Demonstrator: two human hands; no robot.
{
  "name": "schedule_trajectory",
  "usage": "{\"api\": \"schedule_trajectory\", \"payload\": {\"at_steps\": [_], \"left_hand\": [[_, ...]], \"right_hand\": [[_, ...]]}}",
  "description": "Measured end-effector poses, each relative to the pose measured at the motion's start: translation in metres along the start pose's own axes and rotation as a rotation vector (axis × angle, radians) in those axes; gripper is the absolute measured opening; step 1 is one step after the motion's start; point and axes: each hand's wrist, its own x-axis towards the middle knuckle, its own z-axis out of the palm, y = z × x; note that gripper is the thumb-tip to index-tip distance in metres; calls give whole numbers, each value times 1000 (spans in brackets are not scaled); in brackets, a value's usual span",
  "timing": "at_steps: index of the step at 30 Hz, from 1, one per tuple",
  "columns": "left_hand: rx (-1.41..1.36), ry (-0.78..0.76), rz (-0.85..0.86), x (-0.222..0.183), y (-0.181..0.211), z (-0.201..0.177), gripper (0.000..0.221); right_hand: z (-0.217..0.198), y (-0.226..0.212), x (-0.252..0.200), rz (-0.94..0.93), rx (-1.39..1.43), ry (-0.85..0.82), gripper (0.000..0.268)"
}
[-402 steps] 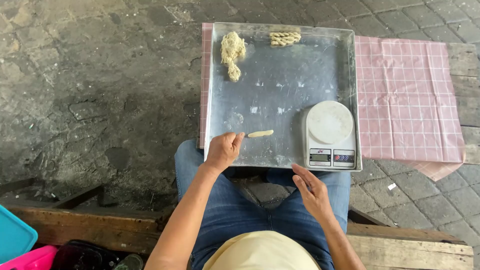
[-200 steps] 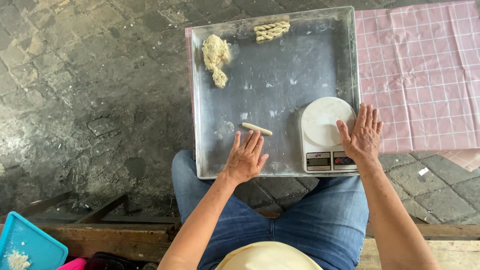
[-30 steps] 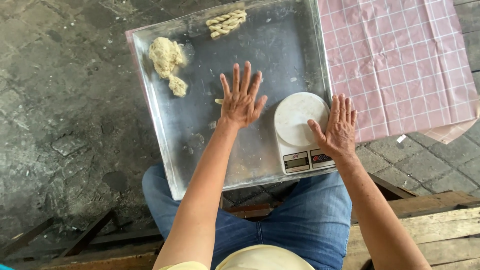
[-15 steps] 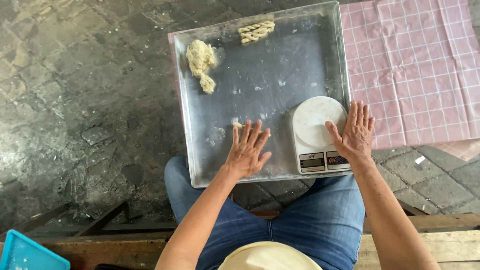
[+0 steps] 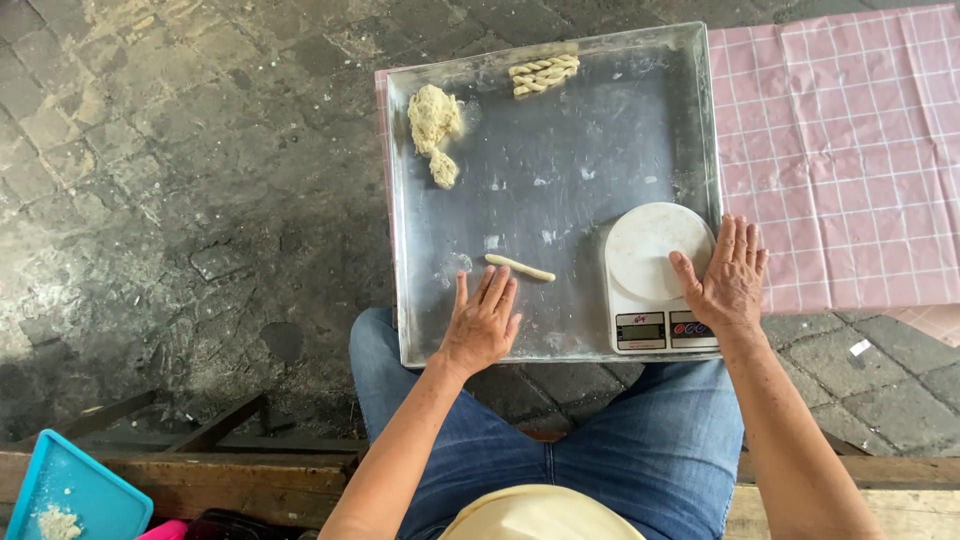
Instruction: Rolling a small piece of dough into a long strand and then twisting it into a braided shape on a metal tray.
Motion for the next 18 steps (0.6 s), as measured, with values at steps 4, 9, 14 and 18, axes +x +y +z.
{"api": "schedule_trajectory", "payload": {"at_steps": [4,9,14,18], "left_hand": [[8,12,-6,7,-1,7,57],[-5,-95,0,18,-6,3,58],[-28,-175,-7,25,-9,1,64],[-1,-275,-18,25,-17,9,65]], "right_hand": [[0,0,2,1,-18,0,110],[-1,0,1,4,1,-2,110],[-4,-5,1,10,6,-11,109],[-4,-4,0,6,2,-5,109]]}}
